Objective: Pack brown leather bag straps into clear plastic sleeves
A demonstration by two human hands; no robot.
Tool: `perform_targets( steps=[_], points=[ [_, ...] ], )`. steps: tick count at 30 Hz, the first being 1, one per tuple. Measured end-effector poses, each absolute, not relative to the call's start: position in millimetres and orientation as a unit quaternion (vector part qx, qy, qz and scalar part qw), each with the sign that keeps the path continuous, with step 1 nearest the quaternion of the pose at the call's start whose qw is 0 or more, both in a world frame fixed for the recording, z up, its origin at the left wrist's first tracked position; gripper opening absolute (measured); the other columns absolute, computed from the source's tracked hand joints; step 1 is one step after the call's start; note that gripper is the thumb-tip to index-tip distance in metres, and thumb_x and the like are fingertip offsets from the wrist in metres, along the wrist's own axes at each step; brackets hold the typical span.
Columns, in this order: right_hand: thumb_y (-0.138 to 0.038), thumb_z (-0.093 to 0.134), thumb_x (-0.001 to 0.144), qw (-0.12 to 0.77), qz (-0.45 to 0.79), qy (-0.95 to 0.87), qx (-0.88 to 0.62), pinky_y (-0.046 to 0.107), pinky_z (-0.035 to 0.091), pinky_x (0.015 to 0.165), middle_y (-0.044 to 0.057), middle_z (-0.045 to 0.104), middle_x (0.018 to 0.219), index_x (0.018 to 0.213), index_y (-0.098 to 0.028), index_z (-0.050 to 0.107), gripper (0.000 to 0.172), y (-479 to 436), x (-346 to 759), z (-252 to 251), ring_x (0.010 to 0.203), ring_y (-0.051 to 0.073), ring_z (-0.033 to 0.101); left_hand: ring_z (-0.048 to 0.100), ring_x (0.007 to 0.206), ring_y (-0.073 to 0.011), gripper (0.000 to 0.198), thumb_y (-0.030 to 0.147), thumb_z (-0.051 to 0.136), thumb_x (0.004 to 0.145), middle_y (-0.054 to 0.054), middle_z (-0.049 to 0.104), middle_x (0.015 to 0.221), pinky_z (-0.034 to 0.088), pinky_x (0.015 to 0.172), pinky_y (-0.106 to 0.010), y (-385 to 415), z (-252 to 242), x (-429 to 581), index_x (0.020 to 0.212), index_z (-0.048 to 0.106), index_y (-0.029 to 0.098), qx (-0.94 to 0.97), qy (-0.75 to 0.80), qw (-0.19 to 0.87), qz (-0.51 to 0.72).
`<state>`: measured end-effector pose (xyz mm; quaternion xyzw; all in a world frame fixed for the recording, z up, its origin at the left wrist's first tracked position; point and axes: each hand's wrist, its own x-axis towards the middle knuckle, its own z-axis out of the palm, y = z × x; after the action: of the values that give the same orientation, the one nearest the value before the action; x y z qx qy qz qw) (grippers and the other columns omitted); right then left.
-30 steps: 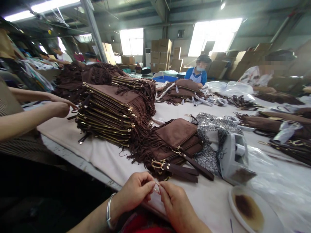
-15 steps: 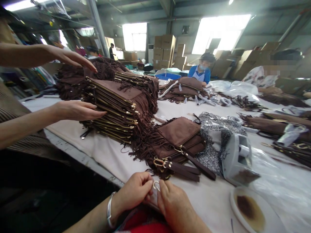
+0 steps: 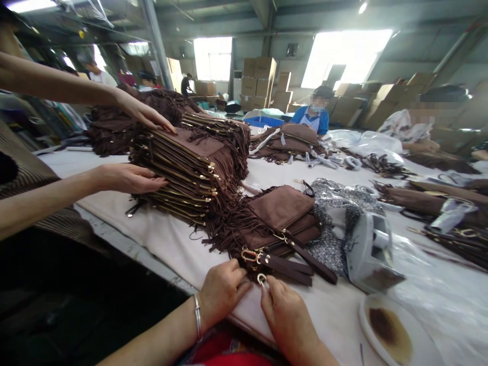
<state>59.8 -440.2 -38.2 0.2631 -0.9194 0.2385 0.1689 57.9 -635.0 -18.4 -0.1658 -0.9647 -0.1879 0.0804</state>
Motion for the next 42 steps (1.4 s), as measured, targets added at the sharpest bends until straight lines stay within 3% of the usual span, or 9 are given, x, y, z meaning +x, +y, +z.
perform_targets(
  steps=[4,11,21,31,36,42],
  points=[
    [-0.029,0.041,0.097,0.176,0.252,-0.918,0.25,0.033,0.058,0.074,0.014,0.074,0.09,0.105,-0.012,0.061,0.027,-439,61,-41,0.079,0.022,0.071,0.059,0.073,-0.0209,0.024,0.037,0.058,0.089,-0.007,0.061,0.08,0.048,0.064,-0.031,-626,-26,57,0.078,0.064,0.017,-0.155,-0.971,0.089,-0.16],
    [-0.027,0.04,0.097,0.178,0.244,-0.915,0.27,0.03,0.056,0.071,0.011,0.071,0.085,0.105,-0.014,0.059,0.025,-449,62,-39,0.072,0.019,0.068,0.057,0.068,-0.0191,0.015,0.015,0.05,0.091,-0.005,0.059,0.078,0.045,0.057,-0.029,-631,-31,52,0.08,0.059,0.018,-0.222,-0.96,0.124,-0.121],
    [-0.026,0.036,0.099,0.187,0.161,-0.929,0.276,0.029,0.054,0.066,0.011,0.066,0.083,0.11,-0.009,0.058,0.03,-456,55,-39,0.071,0.019,0.065,0.054,0.072,-0.0194,0.012,0.018,0.05,0.09,-0.004,0.056,0.078,0.046,0.063,-0.03,-637,-24,54,0.08,0.056,0.019,-0.247,-0.937,0.207,-0.137],
    [-0.018,0.036,0.096,0.184,0.044,-0.93,0.316,0.028,0.05,0.058,0.01,0.066,0.081,0.102,-0.015,0.064,0.028,-468,53,-29,0.065,0.018,0.06,0.061,0.081,-0.0185,0.02,0.017,0.04,0.096,-0.008,0.064,0.087,0.053,0.073,-0.03,-649,-26,61,0.091,0.059,0.015,-0.272,-0.906,0.205,-0.252],
    [-0.008,0.041,0.09,0.199,-0.051,-0.923,0.326,0.028,0.046,0.051,0.012,0.066,0.084,0.104,-0.013,0.063,0.027,-476,52,-27,0.065,0.019,0.06,0.061,0.081,-0.0175,0.021,0.018,0.04,0.097,-0.008,0.065,0.085,0.053,0.075,-0.029,-651,-26,57,0.09,0.06,0.015,-0.269,-0.891,0.176,-0.319],
    [-0.003,0.043,0.084,0.197,-0.061,-0.916,0.344,0.028,0.047,0.049,0.013,0.068,0.084,0.105,-0.01,0.064,0.031,-476,56,-42,0.064,0.02,0.061,0.059,0.079,-0.016,0.017,0.018,0.045,0.095,-0.007,0.064,0.085,0.05,0.074,-0.027,-653,-27,55,0.09,0.061,0.016,-0.219,-0.893,0.137,-0.37]
  ],
)
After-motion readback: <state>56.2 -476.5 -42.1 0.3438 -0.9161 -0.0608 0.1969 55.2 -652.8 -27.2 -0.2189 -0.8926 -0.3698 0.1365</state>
